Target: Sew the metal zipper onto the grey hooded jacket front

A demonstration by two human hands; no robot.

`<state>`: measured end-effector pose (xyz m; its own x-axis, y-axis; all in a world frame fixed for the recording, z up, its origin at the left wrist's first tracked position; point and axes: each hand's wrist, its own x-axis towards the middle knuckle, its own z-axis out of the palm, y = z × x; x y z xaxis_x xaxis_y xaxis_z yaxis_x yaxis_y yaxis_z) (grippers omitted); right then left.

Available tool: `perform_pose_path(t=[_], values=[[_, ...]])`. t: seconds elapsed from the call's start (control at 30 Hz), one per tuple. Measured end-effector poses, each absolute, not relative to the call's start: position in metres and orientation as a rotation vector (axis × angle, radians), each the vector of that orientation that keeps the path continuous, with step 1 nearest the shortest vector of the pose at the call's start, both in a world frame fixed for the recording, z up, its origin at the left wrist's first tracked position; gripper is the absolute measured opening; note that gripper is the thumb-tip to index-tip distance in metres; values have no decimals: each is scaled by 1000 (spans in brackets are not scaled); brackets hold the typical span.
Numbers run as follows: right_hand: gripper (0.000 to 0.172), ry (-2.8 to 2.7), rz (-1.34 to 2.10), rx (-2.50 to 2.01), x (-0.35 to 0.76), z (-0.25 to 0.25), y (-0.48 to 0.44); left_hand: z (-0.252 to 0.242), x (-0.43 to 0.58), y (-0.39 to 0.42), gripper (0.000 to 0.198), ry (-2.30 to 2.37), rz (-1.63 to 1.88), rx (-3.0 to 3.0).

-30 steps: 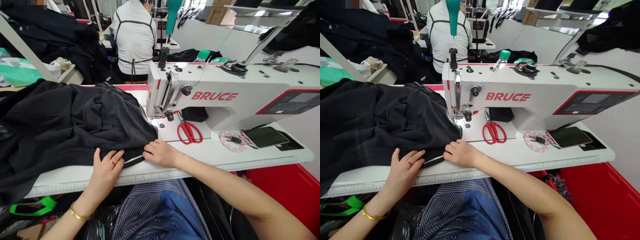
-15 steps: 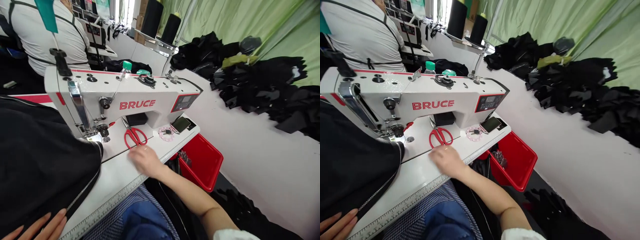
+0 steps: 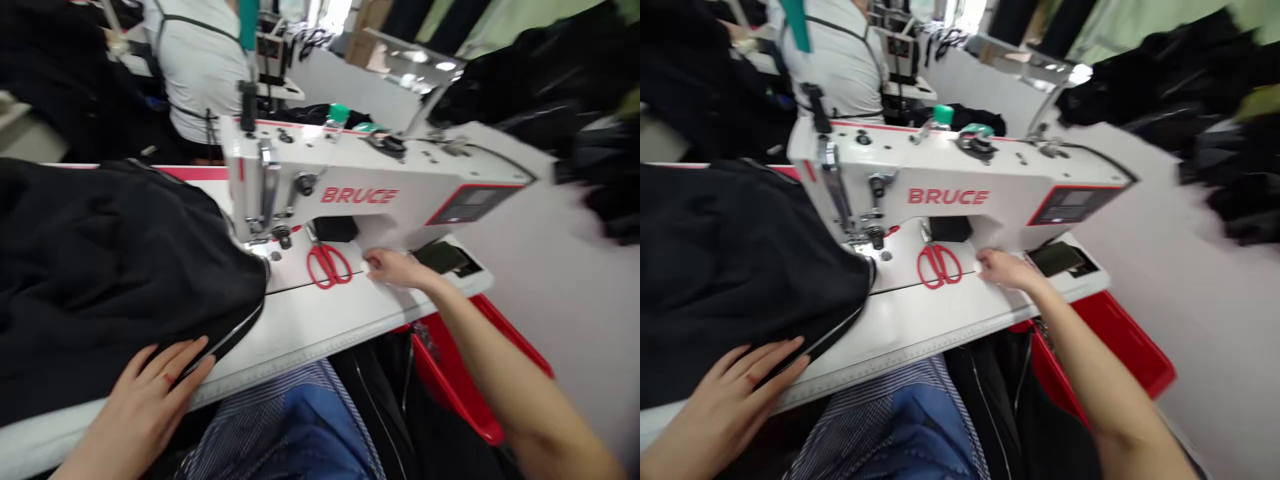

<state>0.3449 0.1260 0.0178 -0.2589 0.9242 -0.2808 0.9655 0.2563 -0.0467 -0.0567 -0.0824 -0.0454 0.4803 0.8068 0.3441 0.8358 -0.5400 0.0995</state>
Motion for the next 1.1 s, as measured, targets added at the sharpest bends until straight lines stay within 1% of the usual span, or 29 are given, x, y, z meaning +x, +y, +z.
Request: perform_pose_path(t=[0.03,0.07,0.17,0.27,0.3,0.37,0.47,0.57,0.63,0.73,0.77,0.87,1.0,1.1], values=[[40,2317,-335,1752,346,18,131,-41,-55,-83,37,-1495,-493,-2642],[39,2310,-342,1729,346,18,134,-39,-54,-83,37,-1551,-471,-2634],[21,2306,-258,1702,337,15,131,-38,-54,-85,34,-1652,-472,-2598],[22,2398,-115,1746,307,12,102,-38,-53,-86,33,-1664,-475,-2604],[19,2471,-94,1776,293,10,88,-38,-53,-87,32,-1661,-481,-2607],[13,2697,-192,1734,260,5,59,-38,-53,-87,32,-1637,-494,-2612],[17,3081,-351,1467,210,-7,22,-39,-55,-86,32,-1598,-512,-2620],[22,3287,-514,1217,169,-19,-3,-39,-56,-85,32,-1608,-523,-2629],[22,3328,-617,1170,150,-25,-14,-39,-56,-86,32,-1607,-533,-2638],[18,3340,-746,1216,134,-30,-22,-40,-57,-86,31,-1597,-543,-2644],[20,3336,-772,1245,131,-31,-24,-40,-57,-87,31,-1602,-545,-2643],[30,3355,-738,1342,125,-35,-29,-41,-56,-87,30,-1613,-571,-2637],[21,3454,-572,1344,121,-42,-35,-41,-55,-86,27,-1629,-601,-2625],[22,3465,-454,1312,118,-46,-38,-42,-55,-86,25,-1616,-600,-2621]])
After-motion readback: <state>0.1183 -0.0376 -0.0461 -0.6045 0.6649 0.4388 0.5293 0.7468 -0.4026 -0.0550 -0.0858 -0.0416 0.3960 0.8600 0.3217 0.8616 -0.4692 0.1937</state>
